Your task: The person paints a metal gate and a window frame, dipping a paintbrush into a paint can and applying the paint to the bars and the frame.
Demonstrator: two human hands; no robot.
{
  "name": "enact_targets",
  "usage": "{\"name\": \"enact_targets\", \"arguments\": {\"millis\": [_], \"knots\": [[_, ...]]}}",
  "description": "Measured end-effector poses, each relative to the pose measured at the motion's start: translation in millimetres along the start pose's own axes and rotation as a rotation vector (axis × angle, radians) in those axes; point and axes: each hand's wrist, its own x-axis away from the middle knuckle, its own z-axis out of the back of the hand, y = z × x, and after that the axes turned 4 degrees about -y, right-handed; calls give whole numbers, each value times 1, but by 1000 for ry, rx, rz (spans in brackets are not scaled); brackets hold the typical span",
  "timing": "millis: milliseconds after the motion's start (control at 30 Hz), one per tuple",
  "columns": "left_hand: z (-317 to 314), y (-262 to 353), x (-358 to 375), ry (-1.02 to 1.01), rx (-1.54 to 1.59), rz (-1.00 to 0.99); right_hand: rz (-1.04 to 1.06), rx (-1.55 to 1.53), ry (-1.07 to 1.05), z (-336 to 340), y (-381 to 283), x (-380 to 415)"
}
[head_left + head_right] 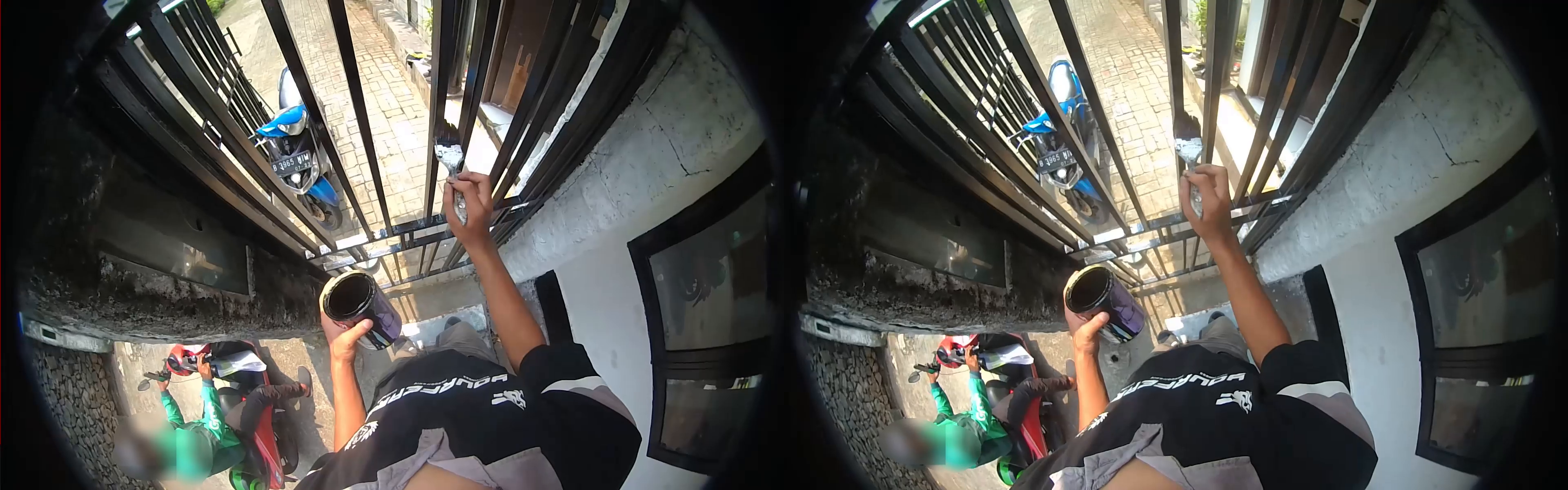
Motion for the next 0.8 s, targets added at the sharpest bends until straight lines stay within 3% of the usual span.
{"name": "enact_targets", "arguments": {"millis": [67, 133, 200, 333, 600, 733, 800], "knots": [[1, 1, 2, 5, 30, -12, -44, 48, -89, -8, 13, 29], [4, 0, 5, 18, 10, -20, -231, 24, -193, -10, 31, 71], [8, 5, 10, 24, 7, -24, -234, 29, -225, 0, 24, 96], [18, 4, 19, 19, 25, 10, -192, 56, -176, 18, 3, 46], [34, -3, 20, 29, 7, 29, 324, 163, 336, 56, -54, -129], [29, 0, 17, 26, 4, -3, 380, 196, 246, 45, -43, -135], [28, 1, 17, 33, 26, -28, 235, 119, 48, 29, -26, -106]]}}
